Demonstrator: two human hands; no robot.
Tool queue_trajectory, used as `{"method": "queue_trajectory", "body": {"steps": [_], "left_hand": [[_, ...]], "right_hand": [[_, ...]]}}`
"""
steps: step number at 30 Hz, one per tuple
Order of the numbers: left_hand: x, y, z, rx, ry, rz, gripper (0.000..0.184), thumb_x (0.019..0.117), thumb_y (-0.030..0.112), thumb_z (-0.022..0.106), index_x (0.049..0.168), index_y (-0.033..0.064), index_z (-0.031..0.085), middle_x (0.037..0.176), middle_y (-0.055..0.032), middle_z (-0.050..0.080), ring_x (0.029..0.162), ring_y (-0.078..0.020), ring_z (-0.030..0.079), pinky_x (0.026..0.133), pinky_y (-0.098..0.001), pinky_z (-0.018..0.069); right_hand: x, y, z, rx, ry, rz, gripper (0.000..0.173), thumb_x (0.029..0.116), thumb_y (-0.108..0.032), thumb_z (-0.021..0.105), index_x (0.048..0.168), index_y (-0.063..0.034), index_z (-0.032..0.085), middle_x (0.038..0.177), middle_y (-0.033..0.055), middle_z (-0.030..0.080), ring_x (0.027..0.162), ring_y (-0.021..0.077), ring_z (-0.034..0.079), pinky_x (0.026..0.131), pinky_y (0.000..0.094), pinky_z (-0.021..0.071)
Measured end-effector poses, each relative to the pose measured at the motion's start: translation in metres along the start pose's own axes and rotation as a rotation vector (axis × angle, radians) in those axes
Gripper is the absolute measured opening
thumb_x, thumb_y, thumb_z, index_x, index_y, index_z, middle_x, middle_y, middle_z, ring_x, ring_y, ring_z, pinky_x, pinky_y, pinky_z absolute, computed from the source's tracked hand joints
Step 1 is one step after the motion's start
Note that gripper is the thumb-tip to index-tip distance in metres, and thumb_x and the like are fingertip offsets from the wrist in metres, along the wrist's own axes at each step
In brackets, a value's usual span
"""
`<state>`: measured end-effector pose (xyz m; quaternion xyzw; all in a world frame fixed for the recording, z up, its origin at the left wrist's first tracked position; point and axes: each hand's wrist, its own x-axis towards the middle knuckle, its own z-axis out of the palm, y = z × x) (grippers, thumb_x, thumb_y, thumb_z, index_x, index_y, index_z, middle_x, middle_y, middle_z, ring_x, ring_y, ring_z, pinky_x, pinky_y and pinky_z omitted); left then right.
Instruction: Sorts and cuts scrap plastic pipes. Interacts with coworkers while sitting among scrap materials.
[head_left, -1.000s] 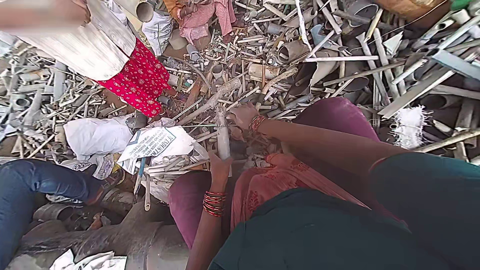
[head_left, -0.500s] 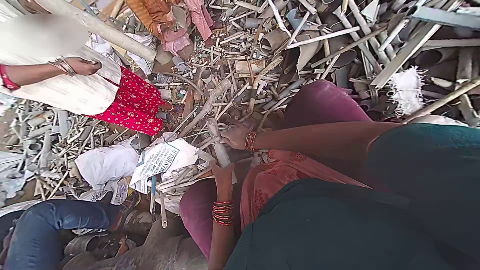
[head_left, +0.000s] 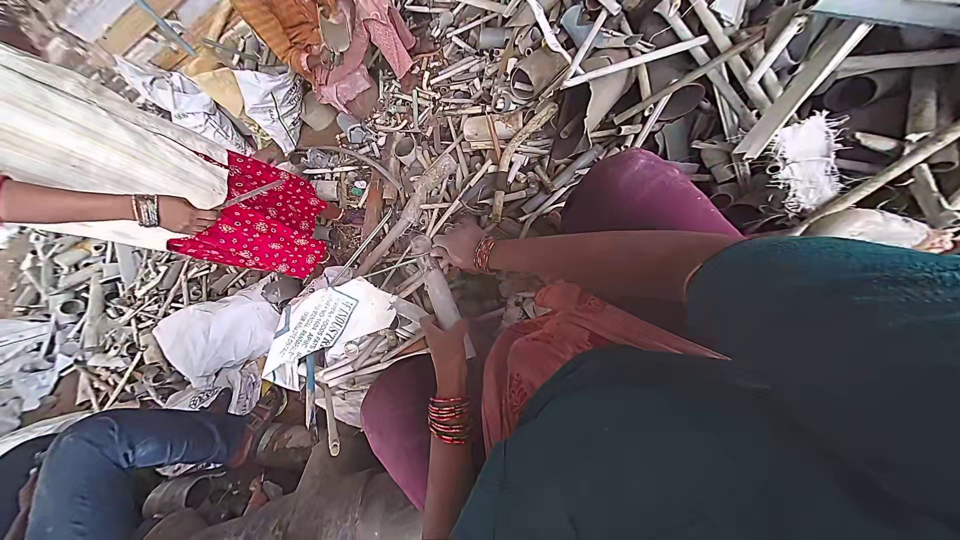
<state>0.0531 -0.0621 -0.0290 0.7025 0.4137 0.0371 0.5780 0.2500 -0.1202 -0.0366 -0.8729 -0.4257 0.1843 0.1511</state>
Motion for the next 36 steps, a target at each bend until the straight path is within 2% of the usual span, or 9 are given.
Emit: {"method": "queue_trajectory", "body": {"steps": [2,5,10,13,15,21,25,30,36], "left_hand": [[-0.004,-0.003,0.0,-0.021,0.001,-0.003,0.066,0.0825,-0.008,0.071,0.138,-0.0091,0.037,0.122,-0.0296,0.053,0.102,-0.0305,0.058,0.086,-0.0426,0.0523],[-0.002,-0.004,-0.004,0.012,-0.001,0.005,0.065,0.0823,-0.008,0.072,0.137,-0.0091,0.036,0.122,-0.0294,0.053,0.101,-0.0306,0.058,0.085,-0.0427,0.0527],[-0.001,-0.003,0.003,0.199,-0.021,0.031,0.068,0.0816,-0.002,0.077,0.138,-0.0083,0.038,0.122,-0.0301,0.055,0.106,-0.0348,0.06,0.09,-0.0486,0.0516],[0.002,-0.005,-0.001,0.236,-0.004,0.028,0.073,0.08,-0.002,0.078,0.14,-0.0084,0.037,0.124,-0.0319,0.055,0.109,-0.0384,0.059,0.092,-0.0523,0.0509],[0.005,-0.005,-0.003,0.283,0.014,0.018,0.075,0.0803,0.0,0.079,0.142,-0.0071,0.036,0.125,-0.032,0.056,0.11,-0.0398,0.06,0.092,-0.0546,0.0512],[-0.002,0.002,-0.002,0.481,0.003,-0.009,0.076,0.0844,0.009,0.08,0.144,-0.0053,0.037,0.127,-0.0311,0.058,0.115,-0.0428,0.061,0.095,-0.0589,0.0499],[-0.002,0.011,-0.004,0.582,0.043,-0.038,0.07,0.0865,0.011,0.079,0.143,-0.0019,0.04,0.127,-0.0288,0.059,0.113,-0.0423,0.063,0.091,-0.0591,0.0522],[-0.01,0.019,0.005,0.711,0.059,-0.062,0.074,0.0876,0.015,0.079,0.147,0.0,0.038,0.13,-0.0284,0.059,0.114,-0.0428,0.064,0.091,-0.0595,0.0529],[-0.003,0.015,0.003,0.663,0.069,-0.051,0.072,0.0902,0.017,0.077,0.148,-0.0005,0.036,0.133,-0.0284,0.057,0.116,-0.0412,0.063,0.093,-0.0569,0.0528]], "right_hand": [[-0.011,-0.007,0.006,-0.01,-0.019,-0.016,0.049,0.1114,-0.041,0.039,0.132,-0.0036,0.062,0.116,0.0247,0.068,0.115,0.0442,0.064,0.102,0.0624,0.0457],[-0.02,-0.016,0.009,-0.017,-0.069,-0.059,0.049,0.1117,-0.041,0.039,0.128,-0.0005,0.063,0.114,0.025,0.068,0.116,0.0431,0.063,0.104,0.0599,0.0434],[0.002,0.009,-0.015,-0.012,0.017,0.144,0.049,0.1122,-0.039,0.036,0.133,-0.0023,0.061,0.12,0.0254,0.068,0.118,0.0424,0.064,0.109,0.0598,0.0406],[-0.021,-0.009,-0.003,0.011,-0.056,0.066,0.052,0.1119,-0.042,0.037,0.14,-0.0038,0.059,0.122,0.0263,0.067,0.121,0.0446,0.062,0.108,0.0633,0.0401],[-0.021,-0.014,0.006,0.012,-0.053,0.035,0.05,0.1116,-0.042,0.038,0.133,-0.0035,0.062,0.116,0.0244,0.069,0.116,0.043,0.064,0.104,0.0622,0.0444],[-0.005,0.009,-0.005,-0.027,0.022,0.105,0.051,0.112,-0.04,0.038,0.134,-0.0005,0.061,0.122,0.029,0.066,0.12,0.0462,0.062,0.11,0.0628,0.0385],[-0.023,-0.012,0.006,-0.033,-0.04,0.023,0.05,0.112,-0.042,0.038,0.127,-0.0015,0.063,0.113,0.0246,0.069,0.114,0.0423,0.065,0.104,0.0589,0.0434],[0.0,0.011,-0.009,-0.018,0.013,0.185,0.049,0.112,-0.039,0.038,0.135,-0.0018,0.061,0.127,0.0274,0.064,0.124,0.0445,0.06,0.111,0.0615,0.0393],[-0.019,-0.019,0.004,-0.024,-0.07,0.062,0.051,0.1117,-0.042,0.038,0.134,-0.0004,0.059,0.12,0.0272,0.066,0.119,0.0452,0.062,0.108,0.0634,0.0401]]}}
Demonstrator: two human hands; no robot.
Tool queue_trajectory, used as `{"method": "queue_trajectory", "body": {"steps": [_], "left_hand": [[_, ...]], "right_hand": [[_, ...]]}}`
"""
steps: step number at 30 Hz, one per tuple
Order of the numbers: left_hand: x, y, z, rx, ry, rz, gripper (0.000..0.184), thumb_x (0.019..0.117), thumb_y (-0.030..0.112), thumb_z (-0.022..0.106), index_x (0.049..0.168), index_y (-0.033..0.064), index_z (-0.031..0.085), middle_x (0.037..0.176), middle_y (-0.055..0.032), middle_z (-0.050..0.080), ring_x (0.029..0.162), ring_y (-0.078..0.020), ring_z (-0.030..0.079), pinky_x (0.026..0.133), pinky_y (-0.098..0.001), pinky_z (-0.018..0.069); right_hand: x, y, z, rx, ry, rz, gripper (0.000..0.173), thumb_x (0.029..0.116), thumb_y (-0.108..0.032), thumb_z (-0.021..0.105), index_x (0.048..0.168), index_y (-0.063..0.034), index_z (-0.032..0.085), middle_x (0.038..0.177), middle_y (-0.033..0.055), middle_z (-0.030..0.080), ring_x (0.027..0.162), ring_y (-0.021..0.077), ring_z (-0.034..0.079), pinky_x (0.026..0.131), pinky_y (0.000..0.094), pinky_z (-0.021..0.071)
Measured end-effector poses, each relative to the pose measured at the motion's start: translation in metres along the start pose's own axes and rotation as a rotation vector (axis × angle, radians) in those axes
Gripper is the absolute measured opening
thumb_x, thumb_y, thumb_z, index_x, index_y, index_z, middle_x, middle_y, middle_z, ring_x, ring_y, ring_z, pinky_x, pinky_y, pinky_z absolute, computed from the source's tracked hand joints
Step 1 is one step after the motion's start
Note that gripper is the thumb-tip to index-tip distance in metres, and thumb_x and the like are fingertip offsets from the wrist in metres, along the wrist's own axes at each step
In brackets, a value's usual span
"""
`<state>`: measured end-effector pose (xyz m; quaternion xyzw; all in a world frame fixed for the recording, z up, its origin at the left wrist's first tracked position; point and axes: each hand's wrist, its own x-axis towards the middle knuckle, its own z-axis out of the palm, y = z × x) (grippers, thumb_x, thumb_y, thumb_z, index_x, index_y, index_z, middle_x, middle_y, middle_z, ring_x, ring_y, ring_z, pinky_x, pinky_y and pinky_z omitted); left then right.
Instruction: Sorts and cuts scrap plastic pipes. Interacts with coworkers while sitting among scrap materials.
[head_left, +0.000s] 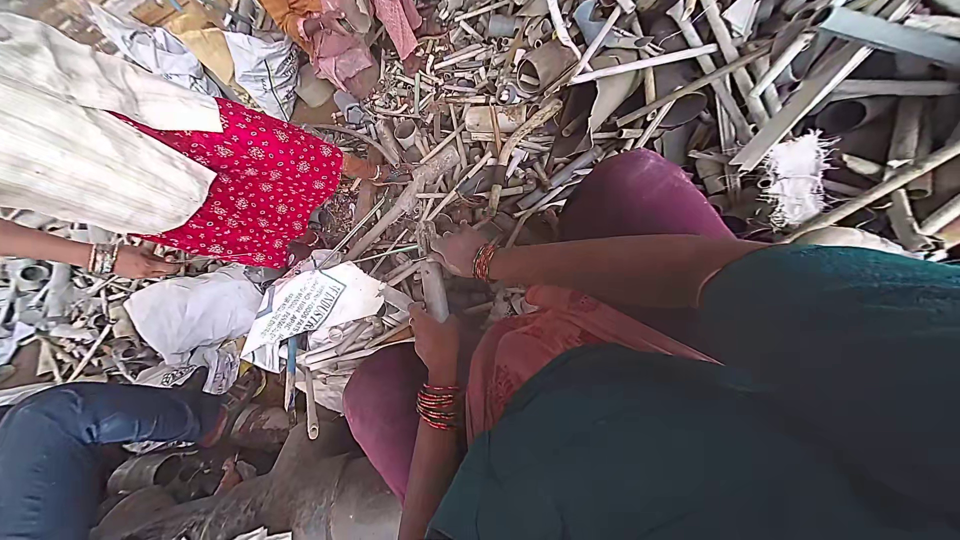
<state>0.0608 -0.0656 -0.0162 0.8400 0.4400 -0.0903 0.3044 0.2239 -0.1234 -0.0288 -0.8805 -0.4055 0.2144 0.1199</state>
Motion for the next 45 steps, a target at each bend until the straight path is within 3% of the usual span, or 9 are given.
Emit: {"method": "queue_trajectory", "body": {"steps": [3,5,10,17,20,32,36,41,45], "left_hand": [[-0.001,0.002,0.0,0.014,0.004,-0.005,0.071,0.0905,0.017,0.077,0.147,0.0001,0.037,0.132,-0.0282,0.058,0.115,-0.042,0.064,0.092,-0.0585,0.0526],[-0.004,0.002,0.0,0.018,-0.002,-0.006,0.071,0.0905,0.018,0.077,0.147,-0.0009,0.038,0.13,-0.0284,0.059,0.114,-0.0425,0.064,0.092,-0.0594,0.0521],[0.004,0.001,-0.004,0.032,0.04,-0.018,0.073,0.09,0.015,0.076,0.149,0.0009,0.036,0.134,-0.0283,0.057,0.115,-0.0416,0.064,0.092,-0.0572,0.0536],[0.004,0.003,-0.005,0.181,0.157,-0.012,0.069,0.0886,0.015,0.077,0.147,0.0021,0.042,0.135,-0.0263,0.057,0.117,-0.0404,0.063,0.09,-0.0545,0.0551],[0.006,0.002,-0.006,0.17,0.187,-0.007,0.07,0.0876,0.013,0.077,0.146,0.0011,0.042,0.133,-0.0276,0.057,0.114,-0.0408,0.065,0.088,-0.0536,0.0562],[0.015,-0.001,-0.013,0.096,0.181,-0.032,0.071,0.0879,0.014,0.078,0.146,0.0019,0.04,0.131,-0.0277,0.057,0.114,-0.0408,0.064,0.089,-0.0551,0.055],[0.009,-0.004,-0.012,0.087,0.123,-0.043,0.068,0.0887,0.013,0.077,0.146,0.0024,0.042,0.132,-0.0277,0.058,0.114,-0.0417,0.064,0.089,-0.057,0.0542],[0.013,-0.007,-0.014,0.103,0.166,-0.056,0.069,0.0882,0.015,0.077,0.146,0.0035,0.041,0.131,-0.0264,0.058,0.112,-0.0403,0.065,0.087,-0.0547,0.0557],[0.014,-0.004,-0.014,0.161,0.209,-0.042,0.067,0.0869,0.013,0.077,0.145,0.0036,0.044,0.132,-0.0259,0.057,0.113,-0.0397,0.065,0.087,-0.0539,0.0559]], "right_hand": [[0.02,0.021,-0.013,-0.005,0.052,0.101,0.051,0.1115,-0.042,0.038,0.133,-0.0018,0.061,0.12,0.0272,0.066,0.117,0.0459,0.063,0.1,0.0637,0.0459],[0.022,0.025,-0.017,-0.005,0.035,0.132,0.054,0.1123,-0.044,0.034,0.136,-0.0015,0.059,0.124,0.0283,0.065,0.121,0.0466,0.062,0.105,0.0643,0.043],[-0.003,-0.009,-0.002,-0.033,-0.012,-0.046,0.05,0.1118,-0.041,0.038,0.131,-0.0008,0.062,0.115,0.0246,0.069,0.114,0.0428,0.065,0.104,0.0602,0.0433],[0.009,-0.004,-0.025,-0.011,0.011,0.078,0.055,0.1125,-0.042,0.034,0.132,0.0013,0.061,0.123,0.0264,0.067,0.121,0.0429,0.062,0.109,0.0607,0.0387],[-0.009,-0.023,-0.016,-0.052,-0.054,-0.043,0.053,0.1123,-0.043,0.034,0.126,0.0001,0.061,0.115,0.0238,0.068,0.114,0.0405,0.065,0.1,0.0579,0.0452],[0.01,-0.025,-0.016,-0.035,0.034,-0.079,0.052,0.1119,-0.043,0.036,0.132,-0.002,0.061,0.118,0.0241,0.068,0.121,0.0409,0.061,0.114,0.0573,0.0356],[0.038,0.007,-0.026,-0.035,0.138,0.09,0.054,0.1121,-0.043,0.035,0.131,-0.0003,0.063,0.12,0.0277,0.067,0.12,0.0446,0.062,0.11,0.0608,0.0376],[0.013,-0.02,-0.013,-0.086,0.032,-0.046,0.054,0.112,-0.044,0.034,0.129,0.0,0.061,0.111,0.0247,0.069,0.112,0.0416,0.065,0.107,0.0574,0.0407],[0.034,-0.009,-0.027,0.039,0.065,0.09,0.054,0.1127,-0.042,0.034,0.13,0.0003,0.062,0.119,0.0272,0.067,0.117,0.0449,0.064,0.096,0.0613,0.0484]]}}
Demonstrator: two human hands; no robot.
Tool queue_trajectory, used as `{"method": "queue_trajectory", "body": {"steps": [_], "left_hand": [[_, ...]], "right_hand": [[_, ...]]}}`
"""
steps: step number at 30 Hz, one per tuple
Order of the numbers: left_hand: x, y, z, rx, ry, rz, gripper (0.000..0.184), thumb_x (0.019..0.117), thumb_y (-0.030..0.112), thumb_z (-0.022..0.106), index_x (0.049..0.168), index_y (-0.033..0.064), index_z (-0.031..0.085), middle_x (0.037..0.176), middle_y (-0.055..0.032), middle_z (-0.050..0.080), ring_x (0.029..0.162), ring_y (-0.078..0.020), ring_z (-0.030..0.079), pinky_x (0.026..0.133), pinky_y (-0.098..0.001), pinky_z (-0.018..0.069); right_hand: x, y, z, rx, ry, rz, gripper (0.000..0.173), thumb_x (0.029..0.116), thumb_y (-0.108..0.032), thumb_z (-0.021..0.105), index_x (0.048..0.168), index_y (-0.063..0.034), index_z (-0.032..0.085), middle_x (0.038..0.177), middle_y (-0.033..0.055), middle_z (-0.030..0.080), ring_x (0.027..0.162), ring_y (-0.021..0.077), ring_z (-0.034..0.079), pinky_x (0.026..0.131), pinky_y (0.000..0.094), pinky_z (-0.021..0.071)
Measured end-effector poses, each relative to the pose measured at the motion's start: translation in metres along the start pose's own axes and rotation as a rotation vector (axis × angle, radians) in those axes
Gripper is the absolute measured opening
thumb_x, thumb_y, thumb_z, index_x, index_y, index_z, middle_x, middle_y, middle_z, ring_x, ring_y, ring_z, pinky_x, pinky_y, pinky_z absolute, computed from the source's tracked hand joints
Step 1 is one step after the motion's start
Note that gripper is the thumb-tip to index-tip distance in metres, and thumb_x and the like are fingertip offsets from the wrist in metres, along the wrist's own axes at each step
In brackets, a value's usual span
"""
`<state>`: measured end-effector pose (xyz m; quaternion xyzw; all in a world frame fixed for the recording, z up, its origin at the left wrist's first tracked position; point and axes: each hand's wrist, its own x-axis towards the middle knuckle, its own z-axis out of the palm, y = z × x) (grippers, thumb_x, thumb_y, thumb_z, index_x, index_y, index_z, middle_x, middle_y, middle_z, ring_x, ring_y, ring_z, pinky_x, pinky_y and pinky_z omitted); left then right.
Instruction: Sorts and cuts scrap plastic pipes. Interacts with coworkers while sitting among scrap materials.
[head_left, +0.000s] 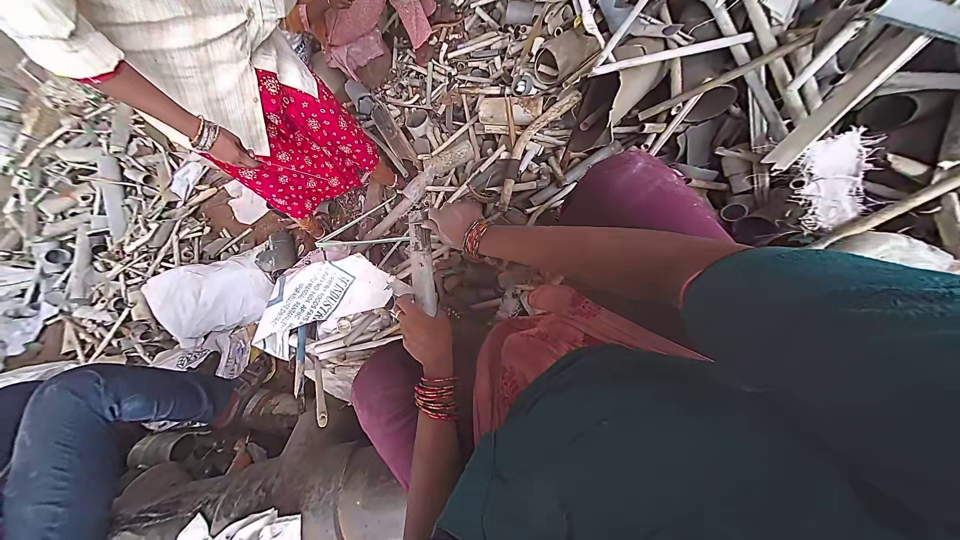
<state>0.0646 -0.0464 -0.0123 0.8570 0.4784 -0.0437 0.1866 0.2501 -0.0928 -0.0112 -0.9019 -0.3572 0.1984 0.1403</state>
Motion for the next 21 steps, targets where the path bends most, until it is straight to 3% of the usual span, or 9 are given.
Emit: {"method": "queue_trajectory", "body": {"steps": [2,7,11,14,16,19,21], "left_hand": [[-0.004,0.002,0.001,0.013,0.005,0.01,0.065,0.0862,0.012,0.078,0.143,0.0033,0.046,0.132,-0.0261,0.057,0.112,-0.0405,0.065,0.086,-0.0547,0.0561],[0.0,0.002,0.002,0.046,0.028,0.026,0.067,0.0865,0.01,0.076,0.145,0.0029,0.045,0.134,-0.0251,0.056,0.115,-0.0389,0.064,0.087,-0.0526,0.0564],[-0.003,0.003,0.002,0.079,0.068,0.045,0.064,0.0847,0.009,0.077,0.142,0.0042,0.049,0.133,-0.0252,0.057,0.114,-0.0411,0.064,0.084,-0.055,0.0559],[-0.003,-0.001,0.002,0.089,0.102,0.059,0.066,0.0833,0.009,0.079,0.142,0.0039,0.049,0.133,-0.0254,0.057,0.116,-0.0399,0.063,0.087,-0.0516,0.0558],[0.001,-0.003,0.001,0.078,0.109,0.045,0.069,0.0841,0.01,0.079,0.145,0.0024,0.047,0.133,-0.0265,0.056,0.117,-0.0406,0.063,0.089,-0.0514,0.0556],[0.012,-0.009,0.001,-0.049,0.044,0.013,0.069,0.0872,0.013,0.079,0.145,-0.0001,0.043,0.131,-0.0285,0.057,0.115,-0.0418,0.063,0.091,-0.0535,0.0545],[0.022,-0.018,0.009,-0.308,-0.026,0.054,0.07,0.0869,0.009,0.079,0.143,-0.0062,0.04,0.123,-0.0311,0.059,0.11,-0.0421,0.062,0.093,-0.0546,0.0513]], "right_hand": [[0.006,0.007,-0.008,0.02,-0.019,0.06,0.055,0.1128,-0.043,0.033,0.133,0.0006,0.061,0.121,0.0279,0.067,0.117,0.0461,0.065,0.092,0.0632,0.051],[-0.027,-0.024,0.001,-0.015,-0.163,-0.06,0.055,0.1129,-0.043,0.032,0.127,0.0021,0.061,0.118,0.026,0.067,0.114,0.0437,0.066,0.089,0.0619,0.052],[0.001,-0.005,-0.017,-0.01,-0.091,0.135,0.051,0.1129,-0.037,0.036,0.127,0.0036,0.063,0.121,0.0279,0.067,0.116,0.0458,0.065,0.089,0.0626,0.0521],[-0.007,-0.003,-0.024,0.015,-0.132,0.212,0.042,0.1118,-0.027,0.04,0.123,0.0071,0.062,0.121,0.0297,0.066,0.116,0.0469,0.065,0.088,0.0621,0.0531],[-0.011,-0.004,-0.022,0.055,-0.122,0.194,0.049,0.1132,-0.034,0.035,0.124,0.006,0.063,0.123,0.0292,0.066,0.116,0.0458,0.065,0.09,0.0624,0.0527],[-0.007,-0.001,-0.024,0.064,-0.099,0.154,0.056,0.1137,-0.039,0.03,0.129,0.0053,0.061,0.123,0.0285,0.066,0.118,0.0445,0.065,0.092,0.0619,0.0519],[-0.004,0.005,-0.029,0.072,-0.069,0.127,0.054,0.1136,-0.037,0.031,0.131,0.0052,0.06,0.125,0.0287,0.066,0.119,0.0449,0.064,0.094,0.0624,0.0508]]}}
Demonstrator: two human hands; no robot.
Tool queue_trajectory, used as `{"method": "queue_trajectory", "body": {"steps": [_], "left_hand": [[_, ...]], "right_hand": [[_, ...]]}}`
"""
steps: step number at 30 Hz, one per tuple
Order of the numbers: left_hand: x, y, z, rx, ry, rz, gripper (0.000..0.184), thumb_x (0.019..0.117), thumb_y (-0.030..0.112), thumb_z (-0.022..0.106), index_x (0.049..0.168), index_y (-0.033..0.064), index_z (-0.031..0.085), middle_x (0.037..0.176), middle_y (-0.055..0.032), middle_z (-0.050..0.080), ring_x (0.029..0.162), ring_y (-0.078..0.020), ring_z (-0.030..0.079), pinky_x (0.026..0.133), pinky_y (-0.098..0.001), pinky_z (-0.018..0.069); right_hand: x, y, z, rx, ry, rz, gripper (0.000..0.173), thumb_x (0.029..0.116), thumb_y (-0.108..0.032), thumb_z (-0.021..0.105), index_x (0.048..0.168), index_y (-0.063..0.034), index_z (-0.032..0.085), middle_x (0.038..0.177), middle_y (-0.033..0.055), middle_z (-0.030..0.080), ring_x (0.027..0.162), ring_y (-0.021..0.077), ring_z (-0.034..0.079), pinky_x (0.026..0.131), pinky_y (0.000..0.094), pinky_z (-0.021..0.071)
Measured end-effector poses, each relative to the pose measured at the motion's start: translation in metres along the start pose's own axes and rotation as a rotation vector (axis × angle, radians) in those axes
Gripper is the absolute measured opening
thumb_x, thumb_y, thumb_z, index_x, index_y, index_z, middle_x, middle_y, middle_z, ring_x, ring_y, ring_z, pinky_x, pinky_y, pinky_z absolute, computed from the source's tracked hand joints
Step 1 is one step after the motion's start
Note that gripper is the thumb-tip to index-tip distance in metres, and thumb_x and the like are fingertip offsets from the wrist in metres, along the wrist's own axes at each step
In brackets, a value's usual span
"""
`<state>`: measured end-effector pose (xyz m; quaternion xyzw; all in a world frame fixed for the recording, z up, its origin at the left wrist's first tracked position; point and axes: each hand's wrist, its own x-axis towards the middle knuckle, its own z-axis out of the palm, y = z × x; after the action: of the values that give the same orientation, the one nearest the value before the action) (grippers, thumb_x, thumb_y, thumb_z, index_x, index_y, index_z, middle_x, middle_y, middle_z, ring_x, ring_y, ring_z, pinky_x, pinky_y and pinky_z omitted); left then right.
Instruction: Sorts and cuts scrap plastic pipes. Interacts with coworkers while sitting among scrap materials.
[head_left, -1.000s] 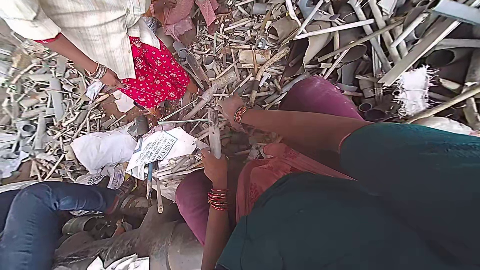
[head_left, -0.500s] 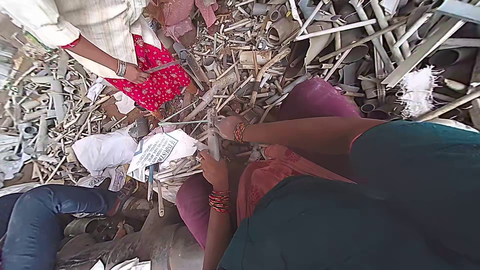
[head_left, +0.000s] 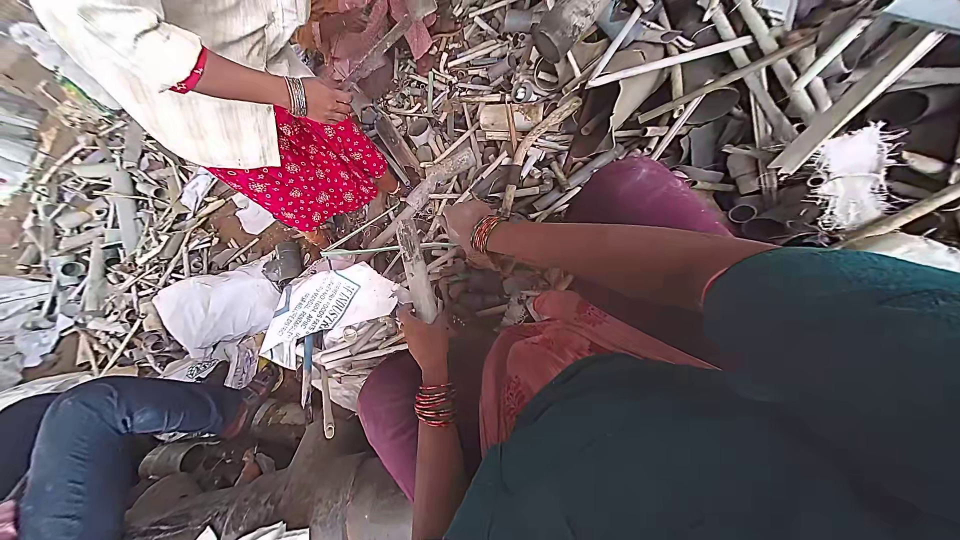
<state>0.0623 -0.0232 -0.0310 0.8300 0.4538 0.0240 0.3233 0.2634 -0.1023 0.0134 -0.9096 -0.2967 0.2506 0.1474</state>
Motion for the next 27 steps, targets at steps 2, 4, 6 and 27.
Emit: {"method": "queue_trajectory", "body": {"steps": [2,4,6,27], "left_hand": [[0.007,-0.012,0.008,-0.248,-0.06,0.016,0.063,0.0862,0.005,0.076,0.138,-0.0085,0.042,0.116,-0.0286,0.06,0.1,-0.0354,0.062,0.088,-0.0494,0.052],[0.01,-0.017,0.012,-0.466,-0.126,0.006,0.058,0.0868,0.003,0.07,0.136,-0.0095,0.043,0.114,-0.026,0.059,0.095,-0.0287,0.061,0.083,-0.043,0.0531],[0.009,-0.016,0.014,-0.574,-0.158,0.027,0.058,0.0864,0.005,0.066,0.137,-0.0097,0.041,0.116,-0.0244,0.057,0.095,-0.024,0.06,0.082,-0.0382,0.0528],[-0.004,0.006,0.006,-0.122,-0.186,-0.01,0.068,0.0892,0.015,0.076,0.145,-0.0034,0.042,0.119,-0.0278,0.064,0.105,-0.038,0.066,0.092,-0.0542,0.0526]], "right_hand": [[0.0,0.006,-0.001,-0.011,0.012,-0.083,0.05,0.1129,-0.034,0.034,0.134,0.0038,0.058,0.125,0.0284,0.065,0.119,0.0453,0.064,0.095,0.0623,0.0498],[-0.002,0.006,0.001,-0.029,-0.032,-0.203,0.048,0.1127,-0.034,0.037,0.135,0.0025,0.058,0.125,0.0281,0.065,0.12,0.0446,0.063,0.098,0.0619,0.0483],[-0.008,0.003,0.011,-0.04,-0.125,-0.326,0.048,0.1133,-0.035,0.036,0.136,0.0019,0.058,0.125,0.0281,0.064,0.122,0.0444,0.061,0.1,0.0623,0.0468],[0.014,-0.001,0.019,-0.177,-0.021,-0.233,0.056,0.113,-0.044,0.029,0.126,0.0,0.062,0.113,0.0249,0.069,0.109,0.0436,0.068,0.087,0.0624,0.0524]]}}
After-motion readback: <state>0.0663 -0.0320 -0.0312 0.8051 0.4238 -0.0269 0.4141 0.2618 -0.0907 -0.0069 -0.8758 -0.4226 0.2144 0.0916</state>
